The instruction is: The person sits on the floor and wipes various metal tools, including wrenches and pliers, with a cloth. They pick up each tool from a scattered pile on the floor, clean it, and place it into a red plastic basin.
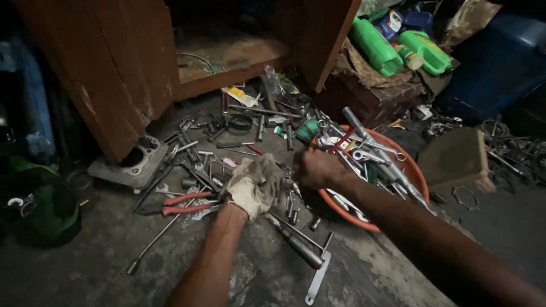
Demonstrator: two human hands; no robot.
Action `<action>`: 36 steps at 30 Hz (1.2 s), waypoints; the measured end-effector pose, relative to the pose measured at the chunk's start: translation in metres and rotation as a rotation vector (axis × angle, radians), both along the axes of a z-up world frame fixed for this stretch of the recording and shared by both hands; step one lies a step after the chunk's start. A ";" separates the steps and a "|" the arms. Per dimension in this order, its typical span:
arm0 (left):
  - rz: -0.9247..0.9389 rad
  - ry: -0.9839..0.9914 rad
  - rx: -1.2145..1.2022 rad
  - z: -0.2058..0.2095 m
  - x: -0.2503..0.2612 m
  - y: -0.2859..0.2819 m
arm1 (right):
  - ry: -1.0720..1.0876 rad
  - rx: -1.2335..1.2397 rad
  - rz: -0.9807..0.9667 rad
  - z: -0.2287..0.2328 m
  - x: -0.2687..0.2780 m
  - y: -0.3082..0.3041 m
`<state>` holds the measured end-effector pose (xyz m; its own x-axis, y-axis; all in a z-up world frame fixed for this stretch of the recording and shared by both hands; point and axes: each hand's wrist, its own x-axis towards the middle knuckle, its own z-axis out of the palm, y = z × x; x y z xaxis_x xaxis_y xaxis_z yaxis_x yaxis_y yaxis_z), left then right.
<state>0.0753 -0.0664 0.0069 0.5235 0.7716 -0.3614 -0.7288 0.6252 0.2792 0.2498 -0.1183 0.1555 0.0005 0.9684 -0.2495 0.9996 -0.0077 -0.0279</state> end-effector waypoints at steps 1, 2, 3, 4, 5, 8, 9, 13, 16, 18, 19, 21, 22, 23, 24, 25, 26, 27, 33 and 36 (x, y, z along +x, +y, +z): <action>0.019 -0.016 0.018 0.010 -0.003 -0.007 | -0.002 -0.031 0.011 -0.001 -0.002 0.000; 0.037 -0.033 0.035 0.018 -0.006 -0.013 | -0.003 -0.063 0.022 0.000 -0.005 -0.001; 0.052 0.023 0.029 0.025 -0.007 -0.015 | -0.010 -0.069 0.051 0.002 -0.010 -0.003; 0.066 0.078 0.023 0.027 -0.007 -0.016 | -0.016 -0.076 0.079 0.003 -0.018 -0.004; 0.078 0.132 0.016 0.025 -0.006 -0.016 | -0.022 -0.083 0.106 0.005 -0.025 -0.006; 0.065 0.172 0.071 -0.010 0.002 0.000 | 0.153 -0.069 0.084 0.012 -0.041 -0.004; 0.053 0.096 0.130 -0.029 0.004 0.008 | 0.195 -0.037 0.132 0.013 -0.042 -0.004; 0.026 -0.093 0.033 -0.075 0.005 0.031 | 0.320 0.015 0.195 0.010 -0.039 0.002; 0.023 -0.142 -0.251 -0.053 0.002 0.025 | 0.224 0.059 0.244 0.004 -0.034 0.008; -0.014 -0.100 -0.220 -0.024 -0.008 0.007 | 0.151 0.055 0.262 0.005 -0.034 0.010; -0.030 -0.061 -0.158 -0.008 -0.012 -0.003 | 0.138 0.026 0.243 0.008 -0.035 0.009; -0.029 0.039 -0.024 0.024 -0.018 -0.020 | 0.103 -0.013 0.224 0.015 -0.037 0.005; -0.023 0.097 0.040 0.038 -0.020 -0.026 | 0.081 -0.021 0.222 0.018 -0.040 0.003; -0.015 0.152 0.107 0.050 -0.021 -0.029 | 0.059 -0.030 0.222 0.021 -0.042 0.001; -0.006 0.204 0.169 0.059 -0.020 -0.032 | 0.085 -0.034 0.208 0.023 -0.044 0.000; -0.001 0.260 0.221 0.064 -0.019 -0.032 | 0.115 -0.037 0.192 0.023 -0.045 -0.001; -0.003 0.305 0.259 0.065 -0.018 -0.032 | 0.145 -0.040 0.175 0.022 -0.046 -0.002; -0.005 0.344 0.287 0.063 -0.018 -0.030 | 0.204 -0.019 0.196 0.021 -0.046 -0.002; -0.027 0.386 0.287 0.019 -0.012 -0.009 | 0.354 -0.042 0.184 0.011 -0.047 0.000; -0.024 0.336 0.104 0.007 -0.005 -0.001 | 0.370 -0.095 0.165 0.009 -0.051 0.001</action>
